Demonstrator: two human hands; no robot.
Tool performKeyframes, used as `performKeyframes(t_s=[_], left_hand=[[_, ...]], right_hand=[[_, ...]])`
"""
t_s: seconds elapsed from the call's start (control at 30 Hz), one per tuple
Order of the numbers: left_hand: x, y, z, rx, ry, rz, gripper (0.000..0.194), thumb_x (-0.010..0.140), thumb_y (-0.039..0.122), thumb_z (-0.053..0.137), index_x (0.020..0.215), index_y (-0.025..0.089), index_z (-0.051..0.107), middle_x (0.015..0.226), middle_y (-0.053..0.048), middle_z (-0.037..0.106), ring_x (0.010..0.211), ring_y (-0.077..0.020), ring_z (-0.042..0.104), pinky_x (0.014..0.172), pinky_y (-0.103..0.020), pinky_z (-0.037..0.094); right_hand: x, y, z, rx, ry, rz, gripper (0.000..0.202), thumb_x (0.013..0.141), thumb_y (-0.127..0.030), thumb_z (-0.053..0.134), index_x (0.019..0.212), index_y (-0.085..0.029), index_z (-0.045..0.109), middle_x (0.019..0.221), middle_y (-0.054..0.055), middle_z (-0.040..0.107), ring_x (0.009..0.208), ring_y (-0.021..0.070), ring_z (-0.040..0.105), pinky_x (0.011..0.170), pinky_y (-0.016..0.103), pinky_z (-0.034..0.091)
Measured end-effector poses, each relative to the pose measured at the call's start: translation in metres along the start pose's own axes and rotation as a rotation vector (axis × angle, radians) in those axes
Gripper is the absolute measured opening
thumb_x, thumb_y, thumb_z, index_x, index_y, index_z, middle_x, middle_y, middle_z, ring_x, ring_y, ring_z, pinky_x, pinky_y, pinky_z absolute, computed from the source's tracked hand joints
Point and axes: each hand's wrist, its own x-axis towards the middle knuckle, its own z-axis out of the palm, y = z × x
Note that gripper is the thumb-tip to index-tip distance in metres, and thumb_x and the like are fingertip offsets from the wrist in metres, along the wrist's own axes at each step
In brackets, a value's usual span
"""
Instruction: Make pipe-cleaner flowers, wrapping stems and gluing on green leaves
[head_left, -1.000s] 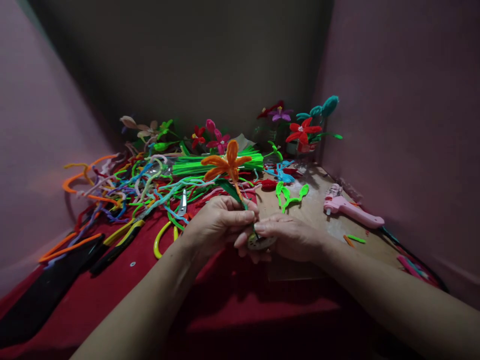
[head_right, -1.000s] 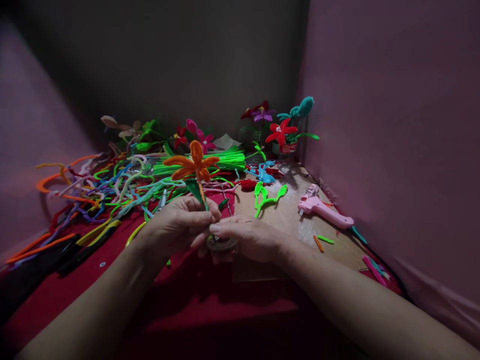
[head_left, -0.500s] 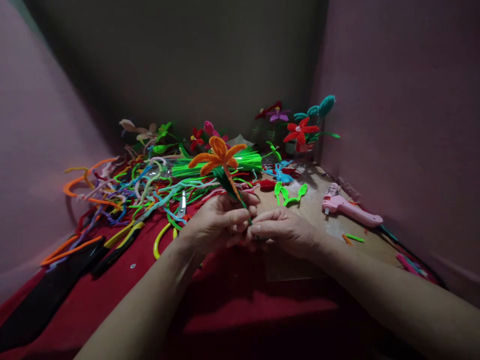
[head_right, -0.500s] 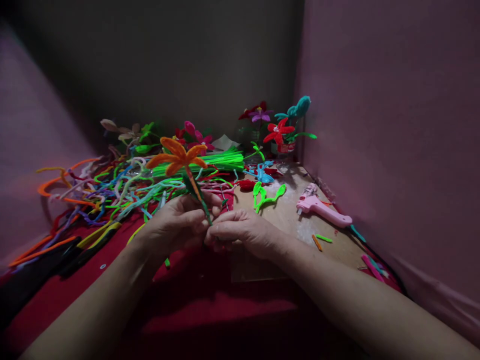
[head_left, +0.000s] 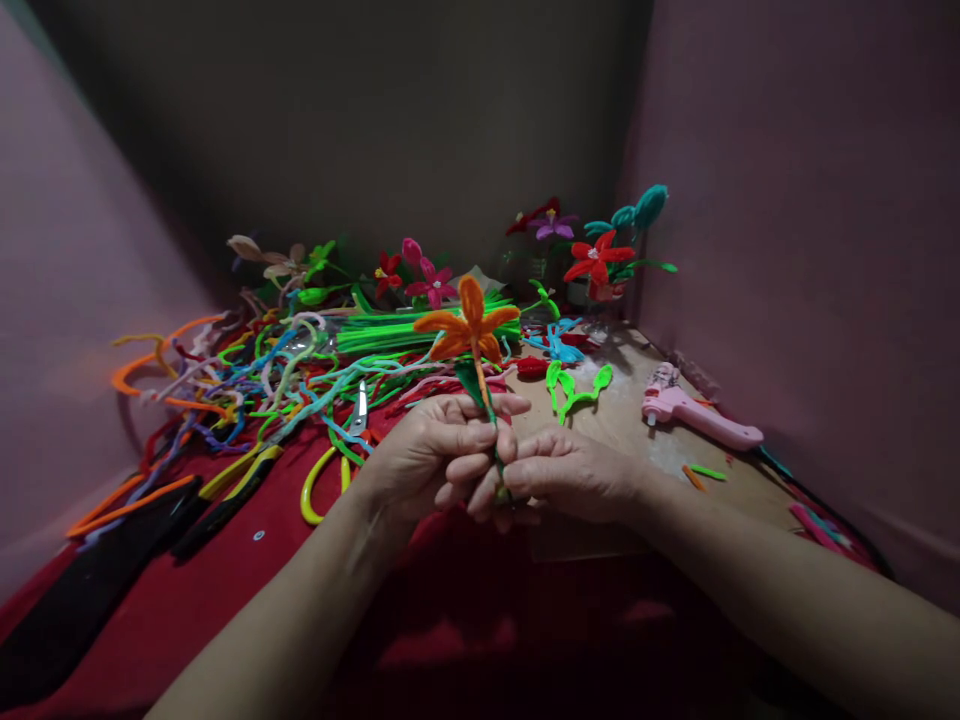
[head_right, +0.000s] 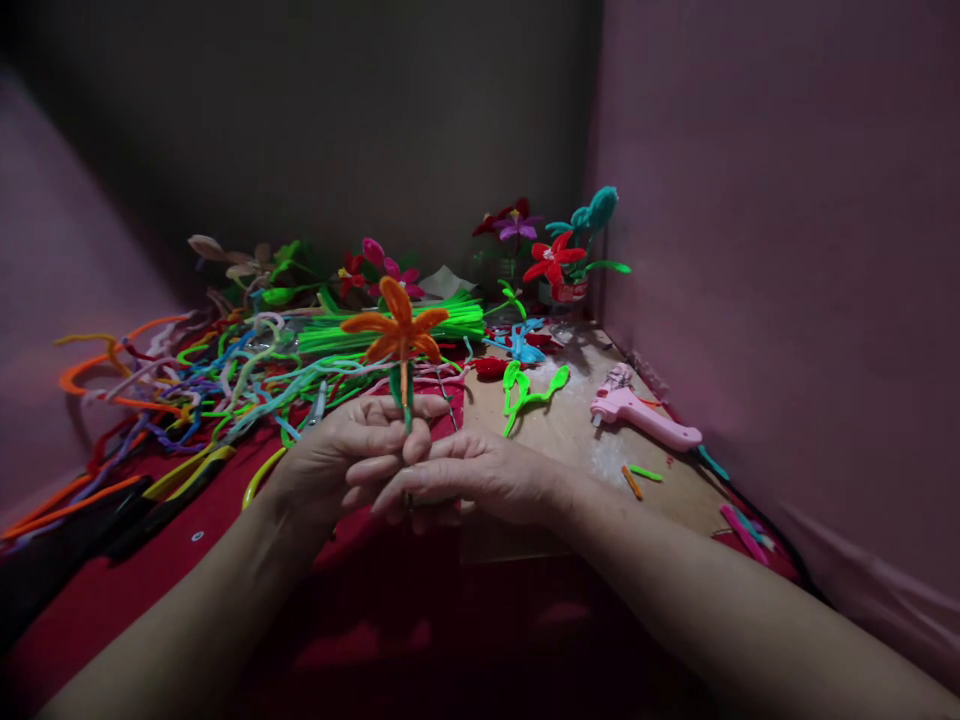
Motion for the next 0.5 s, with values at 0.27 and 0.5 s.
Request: performKeyframes(t_s=[0.27,0.5], left_hand=[[-0.0002,-0.0044,0.0012,0.066,0.167,0.051,0.028,0.063,0.020,0.075,0.087,0.016,0.060,0.059,0.005,0.055,0.040,-0.0035,0.044,0.038,-0.014,0.038],[-0.0015,-0.0040,0.0032,0.179,0.251,0.085,0.012,0.064,0.015,0.072,0.072,0.012,0.064,0.039,0.005,0.048,0.033,-0.0043,0.042,0.040,-0.016,0.040]], right_hand=[[0.0029,0.0000,0.0001,-0.092,0.285,-0.040,0.019,0.078,-0.023,0.058,0.070,-0.011,0.070,0.063,0.002,0.060,0.056,0.0079,0.046,0.055,0.021,0.035],[0.0022,-0.0024,0.0037,-0.076,0.162,-0.066,0.025,0.083,-0.031,0.057,0.097,-0.015,0.070,0.082,0.003,0.064,0.074,0.0105,0.053,0.072,0.024,0.040]])
